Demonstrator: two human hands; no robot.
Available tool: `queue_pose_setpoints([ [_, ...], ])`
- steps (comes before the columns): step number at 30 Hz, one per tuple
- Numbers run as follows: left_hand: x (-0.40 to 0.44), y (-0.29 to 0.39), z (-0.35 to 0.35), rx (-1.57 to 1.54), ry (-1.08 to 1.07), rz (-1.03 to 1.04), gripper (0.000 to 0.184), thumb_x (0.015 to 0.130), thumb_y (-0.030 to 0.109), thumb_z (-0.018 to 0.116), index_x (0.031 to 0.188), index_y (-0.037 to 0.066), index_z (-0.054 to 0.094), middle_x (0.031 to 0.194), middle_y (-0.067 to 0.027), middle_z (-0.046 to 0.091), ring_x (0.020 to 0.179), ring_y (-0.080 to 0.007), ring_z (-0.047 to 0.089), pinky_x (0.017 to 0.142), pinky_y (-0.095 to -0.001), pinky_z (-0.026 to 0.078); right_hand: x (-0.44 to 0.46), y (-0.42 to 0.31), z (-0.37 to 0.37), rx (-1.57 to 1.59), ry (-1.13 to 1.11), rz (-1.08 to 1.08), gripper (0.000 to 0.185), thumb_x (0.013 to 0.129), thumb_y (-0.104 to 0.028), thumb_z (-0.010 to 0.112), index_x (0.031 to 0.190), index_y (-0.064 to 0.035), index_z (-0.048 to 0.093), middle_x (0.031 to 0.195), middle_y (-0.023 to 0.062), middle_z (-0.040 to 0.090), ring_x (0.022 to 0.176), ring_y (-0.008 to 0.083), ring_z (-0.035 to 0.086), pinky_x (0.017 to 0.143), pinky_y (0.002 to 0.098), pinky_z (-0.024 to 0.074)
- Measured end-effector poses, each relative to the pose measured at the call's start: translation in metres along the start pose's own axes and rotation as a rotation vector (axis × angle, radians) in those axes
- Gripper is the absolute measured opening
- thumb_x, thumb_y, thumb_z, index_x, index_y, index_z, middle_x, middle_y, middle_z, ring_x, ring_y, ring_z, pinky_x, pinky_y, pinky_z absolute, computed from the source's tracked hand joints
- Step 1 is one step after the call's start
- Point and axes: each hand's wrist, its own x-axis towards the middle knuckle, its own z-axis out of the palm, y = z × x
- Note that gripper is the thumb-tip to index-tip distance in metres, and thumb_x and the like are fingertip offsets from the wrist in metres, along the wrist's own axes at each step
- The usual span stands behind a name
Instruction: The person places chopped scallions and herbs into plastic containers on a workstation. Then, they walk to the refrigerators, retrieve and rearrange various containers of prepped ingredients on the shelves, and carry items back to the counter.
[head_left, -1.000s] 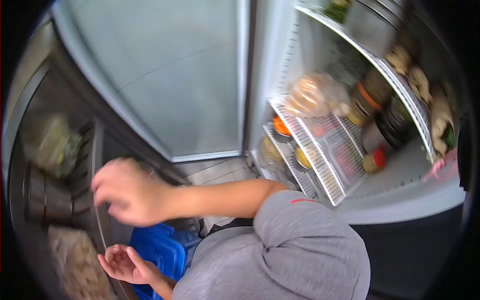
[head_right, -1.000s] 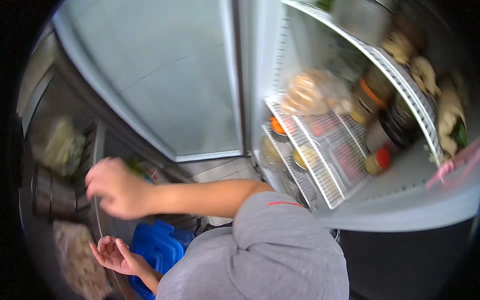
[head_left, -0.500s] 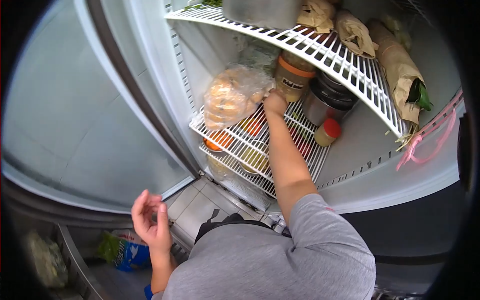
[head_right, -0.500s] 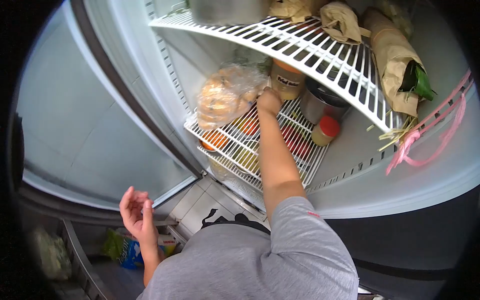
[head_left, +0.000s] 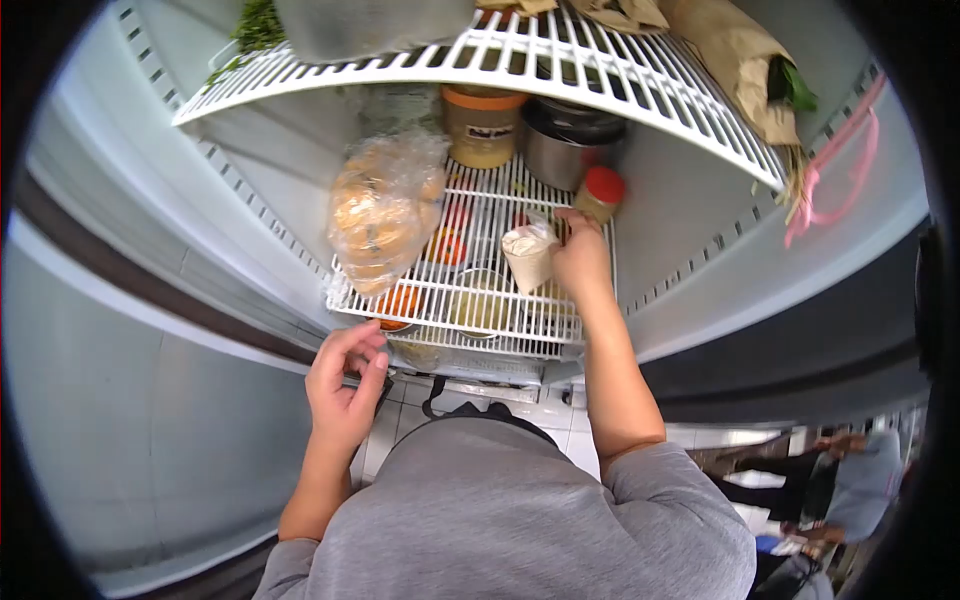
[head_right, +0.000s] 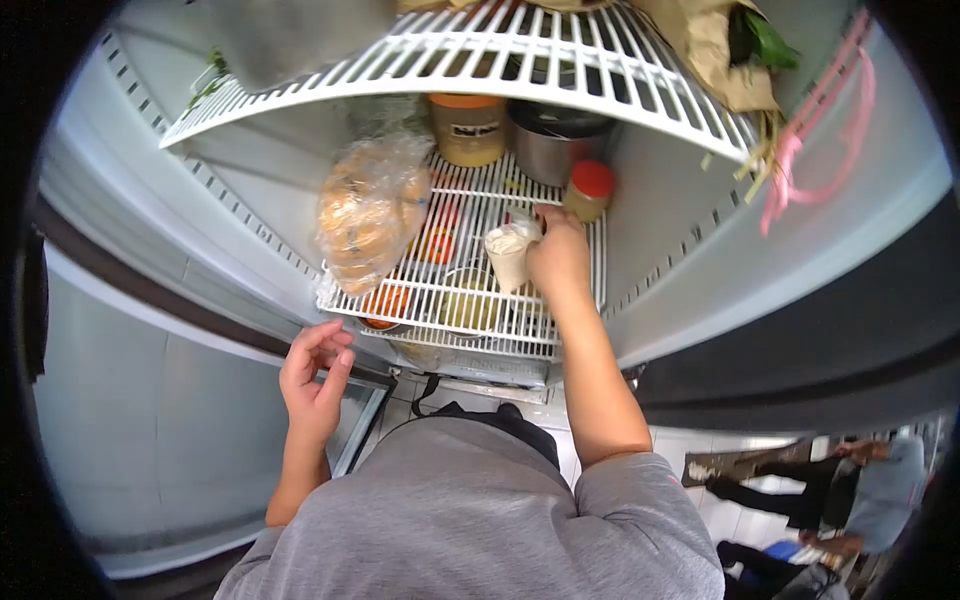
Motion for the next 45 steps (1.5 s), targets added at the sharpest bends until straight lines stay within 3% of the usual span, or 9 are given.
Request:
queue_pose_setpoints([
  [5,0.017,-0.004,0.016,-0.069,-0.161,-0.020,0.034,0.088,-0.002,0.065,0.121,0.003,0.061,0.105,-0.0065,0.064,0.092,-0.0102,0.059,0.074,-0.0224,0.047,-0.017,0.021,0.004,-0.203,0.146,-0.302,0.048,0.078,-0.019,0.075,0.120,-0.0014,0.063,0.129,0.0220,0.058,0.107,0.0371,0.062,0.088,0.0438,0.0510],
  [11,0.003,-0.012,0.018,-0.099,-0.189,-0.004,0.033,0.088,-0.001,0.065,0.121,0.004,0.062,0.107,-0.0068,0.065,0.093,-0.0101,0.059,0.074,-0.0231,0.047,0.009,0.019,-0.008,-0.424,-0.168,-0.086,0.030,0.080,-0.012,0.073,0.107,0.0008,0.066,0.097,0.0191,0.070,0.089,0.0338,0.067,0.083,0.0419,0.0527],
  [14,-0.003,-0.024,0.013,-0.082,-0.175,-0.084,0.034,0.088,-0.002,0.065,0.121,0.004,0.062,0.107,-0.0066,0.065,0.093,-0.0097,0.058,0.073,-0.0231,0.047,0.011,-0.013,-0.032,0.434,-0.489,0.070,0.020,0.081,-0.003,0.070,0.100,0.0005,0.065,0.091,0.0068,0.069,0.083,0.0140,0.064,0.074,0.0301,0.0523],
  [18,-0.004,-0.038,0.020,-0.201,-0.162,-0.176,0.036,0.089,0.000,0.064,0.124,0.003,0.059,0.109,-0.0060,0.064,0.094,-0.0100,0.059,0.072,-0.0232,0.049,0.009,-0.038,-0.051,1.059,-0.604,0.054,0.024,0.087,0.000,0.066,0.110,-0.0030,0.060,0.102,0.0071,0.067,0.096,0.0173,0.065,0.083,0.0325,0.0534],
  [22,0.025,-0.031,0.053,-0.779,-0.332,-0.434,0.053,0.100,0.025,0.054,0.144,0.001,0.038,0.138,-0.0151,0.050,0.121,-0.0261,0.055,0.097,-0.0409,0.050,0.007,-0.043,-0.041,1.457,-0.774,0.026,0.023,0.090,0.001,0.062,0.112,-0.0034,0.058,0.115,0.0106,0.065,0.107,0.0217,0.064,0.098,0.0362,0.0511],
  [27,0.067,-0.020,0.088,-1.170,-0.551,-0.623,0.047,0.097,0.016,0.060,0.135,-0.005,0.043,0.124,-0.0162,0.061,0.107,-0.0238,0.066,0.091,-0.0356,0.056,0.002,-0.041,-0.040,1.479,-0.819,-0.009,0.028,0.086,0.003,0.066,0.113,-0.0007,0.060,0.112,0.0122,0.067,0.105,0.0237,0.065,0.097,0.0375,0.0508],
  [35,0.066,-0.012,0.121,-0.811,-0.327,-0.514,0.025,0.094,0.013,0.066,0.112,-0.005,0.063,0.098,-0.0129,0.071,0.083,-0.0188,0.071,0.076,-0.0273,0.058,-0.012,-0.027,-0.061,1.189,-0.511,0.048,0.023,0.086,0.004,0.062,0.110,0.0025,0.062,0.101,0.0090,0.069,0.092,0.0178,0.066,0.085,0.0300,0.0514],
  [40,0.060,-0.028,0.129,-0.562,-0.509,-0.471,0.056,0.094,0.012,0.064,0.144,0.003,0.040,0.139,-0.0153,0.049,0.114,-0.0177,0.057,0.093,-0.0334,0.051,0.007,0.014,-0.054,0.397,-0.103,0.073,0.020,0.082,0.004,0.060,0.100,0.0026,0.070,0.085,0.0129,0.071,0.076,0.0207,0.067,0.071,0.0302,0.0513],
  [45,0.042,-0.041,0.104,-0.539,-0.610,-0.379,0.049,0.095,0.013,0.062,0.141,0.004,0.045,0.132,-0.0101,0.055,0.110,-0.0161,0.059,0.090,-0.0292,0.050,0.023,0.008,-0.033,-0.140,0.310,-0.038,0.027,0.083,-0.012,0.067,0.109,-0.0045,0.067,0.099,0.0196,0.068,0.093,0.0374,0.065,0.087,0.0433,0.0511],
])
